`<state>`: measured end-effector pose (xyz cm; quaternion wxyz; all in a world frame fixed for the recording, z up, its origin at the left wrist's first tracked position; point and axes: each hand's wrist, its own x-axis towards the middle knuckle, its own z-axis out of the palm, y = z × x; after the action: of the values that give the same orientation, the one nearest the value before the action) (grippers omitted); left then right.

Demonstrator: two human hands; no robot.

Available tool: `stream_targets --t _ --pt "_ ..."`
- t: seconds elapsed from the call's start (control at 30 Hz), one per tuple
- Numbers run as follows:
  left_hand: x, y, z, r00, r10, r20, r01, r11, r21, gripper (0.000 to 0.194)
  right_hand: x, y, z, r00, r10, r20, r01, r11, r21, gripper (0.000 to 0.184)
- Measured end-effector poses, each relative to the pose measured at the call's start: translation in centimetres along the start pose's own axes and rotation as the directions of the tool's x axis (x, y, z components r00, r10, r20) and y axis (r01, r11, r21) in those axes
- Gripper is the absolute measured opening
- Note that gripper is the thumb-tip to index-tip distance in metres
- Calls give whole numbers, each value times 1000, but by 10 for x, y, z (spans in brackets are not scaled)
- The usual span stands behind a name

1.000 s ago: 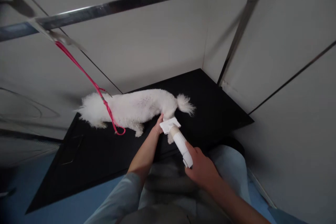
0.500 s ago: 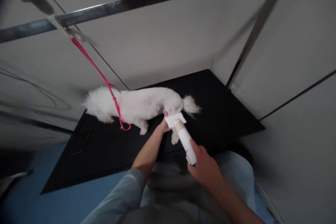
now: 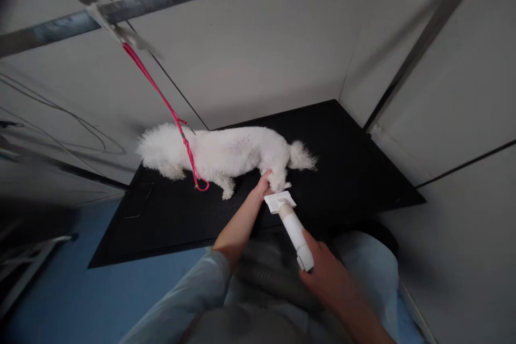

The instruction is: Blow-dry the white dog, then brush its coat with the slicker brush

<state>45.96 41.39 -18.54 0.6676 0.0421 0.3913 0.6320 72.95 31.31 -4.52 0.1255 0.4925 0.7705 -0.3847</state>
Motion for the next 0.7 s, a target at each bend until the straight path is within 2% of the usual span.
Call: stream_targets --t 0.1,0.2,0.3,0.43,0.57,0.7 --pt "-5 -2 5 1000 13 28 -10 995 -99 49 1 9 4 998 -6 -70 9 999 49 80" --pt "-12 -4 8 997 71 2 -69 979 -190 44 1 19 9 996 -74 -46 79 990 119 83" --pt "-18 -7 8 995 99 -5 -98 976 -193 41 -2 27 11 991 -123 -51 130 978 162 84" --pt "-22 -12 5 990 132 -46 -139 959 -246 42 -6 29 10 996 -82 -28 86 985 149 85" --pt "-25 -18 2 993 119 7 -112 958 -264 51 -11 23 5 997 -30 -72 39 992 120 83" --pt "-26 -22 -1 989 147 -16 -146 948 -282 53 -14 19 -2 998 -56 -8 56 995 81 83"
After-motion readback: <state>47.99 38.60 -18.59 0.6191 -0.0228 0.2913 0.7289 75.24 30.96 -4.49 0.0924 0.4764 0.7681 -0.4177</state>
